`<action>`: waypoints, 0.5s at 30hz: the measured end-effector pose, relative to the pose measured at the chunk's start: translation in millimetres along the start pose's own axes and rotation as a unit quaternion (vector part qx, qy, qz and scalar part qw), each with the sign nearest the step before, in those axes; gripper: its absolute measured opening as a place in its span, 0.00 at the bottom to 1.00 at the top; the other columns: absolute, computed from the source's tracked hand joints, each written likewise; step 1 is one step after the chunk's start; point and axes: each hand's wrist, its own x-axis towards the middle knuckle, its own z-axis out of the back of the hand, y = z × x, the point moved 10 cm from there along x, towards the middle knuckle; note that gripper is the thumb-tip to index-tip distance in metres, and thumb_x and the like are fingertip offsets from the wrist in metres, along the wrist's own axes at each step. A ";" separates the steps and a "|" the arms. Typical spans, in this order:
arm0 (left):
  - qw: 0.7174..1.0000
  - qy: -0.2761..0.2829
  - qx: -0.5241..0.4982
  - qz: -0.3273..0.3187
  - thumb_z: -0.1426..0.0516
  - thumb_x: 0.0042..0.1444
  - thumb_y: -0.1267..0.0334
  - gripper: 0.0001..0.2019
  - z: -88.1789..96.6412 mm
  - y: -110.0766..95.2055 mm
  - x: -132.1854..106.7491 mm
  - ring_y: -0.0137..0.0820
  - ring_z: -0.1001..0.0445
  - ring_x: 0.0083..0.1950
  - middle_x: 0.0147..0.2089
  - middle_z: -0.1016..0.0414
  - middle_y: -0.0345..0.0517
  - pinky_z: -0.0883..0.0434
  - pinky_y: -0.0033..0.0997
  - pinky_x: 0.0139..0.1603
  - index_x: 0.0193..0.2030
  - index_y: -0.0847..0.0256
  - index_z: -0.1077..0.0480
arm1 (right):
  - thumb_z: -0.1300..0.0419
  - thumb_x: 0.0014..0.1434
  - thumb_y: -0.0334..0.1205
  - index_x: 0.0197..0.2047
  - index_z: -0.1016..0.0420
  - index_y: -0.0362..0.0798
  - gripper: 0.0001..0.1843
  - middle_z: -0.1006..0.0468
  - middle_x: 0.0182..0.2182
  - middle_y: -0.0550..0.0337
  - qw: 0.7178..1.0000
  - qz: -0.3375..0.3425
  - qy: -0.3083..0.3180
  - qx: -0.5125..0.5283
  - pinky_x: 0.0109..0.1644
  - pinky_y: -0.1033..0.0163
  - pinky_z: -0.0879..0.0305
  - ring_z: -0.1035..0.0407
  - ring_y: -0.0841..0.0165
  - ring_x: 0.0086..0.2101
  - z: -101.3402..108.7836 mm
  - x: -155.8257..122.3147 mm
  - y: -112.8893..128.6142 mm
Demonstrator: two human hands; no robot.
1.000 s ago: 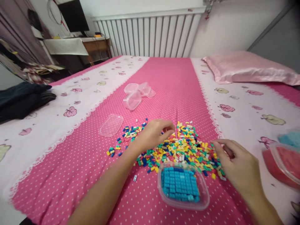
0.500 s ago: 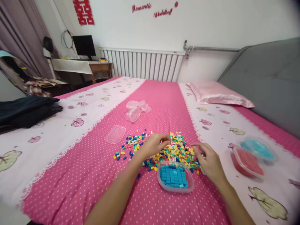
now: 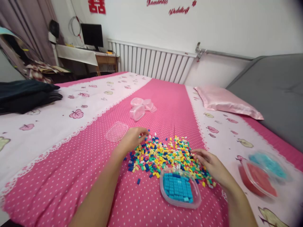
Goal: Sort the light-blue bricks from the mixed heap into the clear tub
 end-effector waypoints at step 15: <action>0.988 0.006 0.138 0.072 0.50 0.65 0.68 0.15 -29.0 -7.3 7.5 0.40 0.24 0.57 0.54 0.21 0.49 0.31 0.38 0.60 0.52 0.58 0.25 | 0.40 0.59 0.54 0.42 0.19 0.51 0.17 0.18 0.34 0.55 0.991 -0.021 -0.067 -0.113 0.38 0.56 0.30 0.26 0.62 0.32 7.4 -2.6 -21.5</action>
